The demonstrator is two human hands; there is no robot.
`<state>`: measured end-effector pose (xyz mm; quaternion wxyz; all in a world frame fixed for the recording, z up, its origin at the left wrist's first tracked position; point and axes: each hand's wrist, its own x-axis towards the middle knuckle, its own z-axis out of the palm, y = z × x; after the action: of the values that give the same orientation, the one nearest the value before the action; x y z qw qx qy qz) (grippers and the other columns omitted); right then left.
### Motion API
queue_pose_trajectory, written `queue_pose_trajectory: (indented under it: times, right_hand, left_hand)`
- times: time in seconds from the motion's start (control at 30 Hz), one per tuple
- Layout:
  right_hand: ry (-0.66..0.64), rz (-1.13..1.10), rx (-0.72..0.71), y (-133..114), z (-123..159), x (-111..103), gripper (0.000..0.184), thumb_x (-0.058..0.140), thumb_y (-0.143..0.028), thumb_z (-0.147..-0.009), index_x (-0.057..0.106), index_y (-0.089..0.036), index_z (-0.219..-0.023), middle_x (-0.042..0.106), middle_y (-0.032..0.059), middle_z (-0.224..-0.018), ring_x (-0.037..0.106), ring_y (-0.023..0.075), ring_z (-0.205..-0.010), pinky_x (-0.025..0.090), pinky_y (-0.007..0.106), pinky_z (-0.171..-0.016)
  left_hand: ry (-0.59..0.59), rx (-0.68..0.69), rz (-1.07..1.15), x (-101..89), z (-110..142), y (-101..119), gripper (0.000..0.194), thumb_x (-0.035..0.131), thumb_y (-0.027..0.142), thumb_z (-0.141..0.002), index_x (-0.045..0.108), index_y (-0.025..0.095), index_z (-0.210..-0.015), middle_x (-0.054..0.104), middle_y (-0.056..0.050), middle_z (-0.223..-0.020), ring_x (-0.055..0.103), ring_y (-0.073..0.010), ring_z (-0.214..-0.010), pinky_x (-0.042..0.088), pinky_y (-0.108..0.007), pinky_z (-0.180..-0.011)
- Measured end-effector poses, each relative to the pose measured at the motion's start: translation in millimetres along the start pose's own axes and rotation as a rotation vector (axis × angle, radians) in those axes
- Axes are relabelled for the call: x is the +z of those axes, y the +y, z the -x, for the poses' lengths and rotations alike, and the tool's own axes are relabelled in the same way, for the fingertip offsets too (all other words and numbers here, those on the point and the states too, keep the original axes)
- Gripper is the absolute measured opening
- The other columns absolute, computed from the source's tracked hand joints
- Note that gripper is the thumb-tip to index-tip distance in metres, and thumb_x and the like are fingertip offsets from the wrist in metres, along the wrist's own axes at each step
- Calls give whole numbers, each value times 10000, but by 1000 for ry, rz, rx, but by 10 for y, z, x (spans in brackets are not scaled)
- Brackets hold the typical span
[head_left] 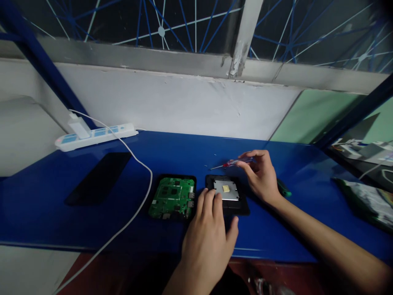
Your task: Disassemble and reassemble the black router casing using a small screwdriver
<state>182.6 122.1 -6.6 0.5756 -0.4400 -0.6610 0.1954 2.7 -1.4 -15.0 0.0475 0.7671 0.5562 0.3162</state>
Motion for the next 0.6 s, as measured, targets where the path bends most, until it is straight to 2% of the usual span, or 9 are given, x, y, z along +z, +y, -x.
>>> queue_pose_trajectory:
  times: [0.2,0.6]
  right_hand:
    - [38,-132,37,-82,-53,-60,249,691,-312,-856,516,-256,-1025,650,15,-920,689,162,-766,618,348,-712]
    - [-36,-222,29,-213,-31,-88,214,643,-293,-898,524,-256,-1072,624,-4,-886,661,129,-675,608,308,-645]
  left_hand:
    - [24,10,0,23,10,-1,439,583,281,-918,471,120,-1311,571,-187,-1355,524,-354,-1320,548,-519,-1006]
    - [12,-12,-2,6,2,3,361,595,258,-907,517,160,-1247,579,-158,-1349,555,-345,-1299,558,-486,-998]
